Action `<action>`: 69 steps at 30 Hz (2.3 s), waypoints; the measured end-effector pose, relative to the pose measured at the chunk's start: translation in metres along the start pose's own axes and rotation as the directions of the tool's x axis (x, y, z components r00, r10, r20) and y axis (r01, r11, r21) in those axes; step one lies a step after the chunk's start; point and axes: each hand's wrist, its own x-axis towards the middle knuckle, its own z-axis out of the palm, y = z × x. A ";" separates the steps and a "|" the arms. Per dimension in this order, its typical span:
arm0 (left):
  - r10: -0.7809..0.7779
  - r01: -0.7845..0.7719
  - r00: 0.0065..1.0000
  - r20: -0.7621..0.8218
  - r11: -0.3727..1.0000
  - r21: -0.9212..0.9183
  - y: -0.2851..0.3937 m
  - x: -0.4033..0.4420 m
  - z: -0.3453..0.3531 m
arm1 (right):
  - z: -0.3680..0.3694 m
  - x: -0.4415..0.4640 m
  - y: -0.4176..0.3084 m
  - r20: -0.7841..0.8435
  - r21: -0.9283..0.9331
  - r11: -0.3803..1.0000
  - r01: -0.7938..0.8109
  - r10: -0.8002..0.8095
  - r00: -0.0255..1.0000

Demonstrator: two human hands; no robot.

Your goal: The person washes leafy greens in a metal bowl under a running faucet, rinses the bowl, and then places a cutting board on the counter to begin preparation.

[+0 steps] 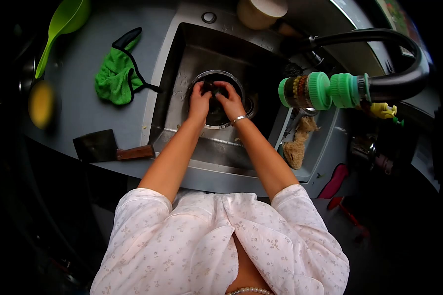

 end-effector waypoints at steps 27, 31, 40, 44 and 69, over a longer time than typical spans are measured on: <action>-0.183 0.236 0.962 -0.203 0.932 0.276 -0.008 -0.009 0.009 | 0.018 0.008 0.074 -0.249 0.150 0.847 -0.509 0.531 0.810; -0.267 0.256 0.957 -0.114 0.961 -0.104 -0.032 0.010 0.010 | 0.039 0.004 0.050 -0.240 0.181 0.892 -0.414 0.448 0.861; -0.156 0.123 0.948 -0.278 0.984 -0.130 0.024 -0.029 0.037 | 0.033 -0.045 -0.058 0.062 0.196 0.948 -0.249 0.242 0.968; -0.180 0.132 0.940 -0.289 0.975 -0.178 0.040 -0.040 0.042 | 0.024 -0.059 -0.089 0.087 0.198 0.959 -0.203 0.189 0.978; -0.229 0.126 0.953 -0.197 0.894 -0.429 0.085 -0.085 0.073 | 0.006 -0.061 -0.101 -0.188 0.818 0.575 -0.011 0.286 0.940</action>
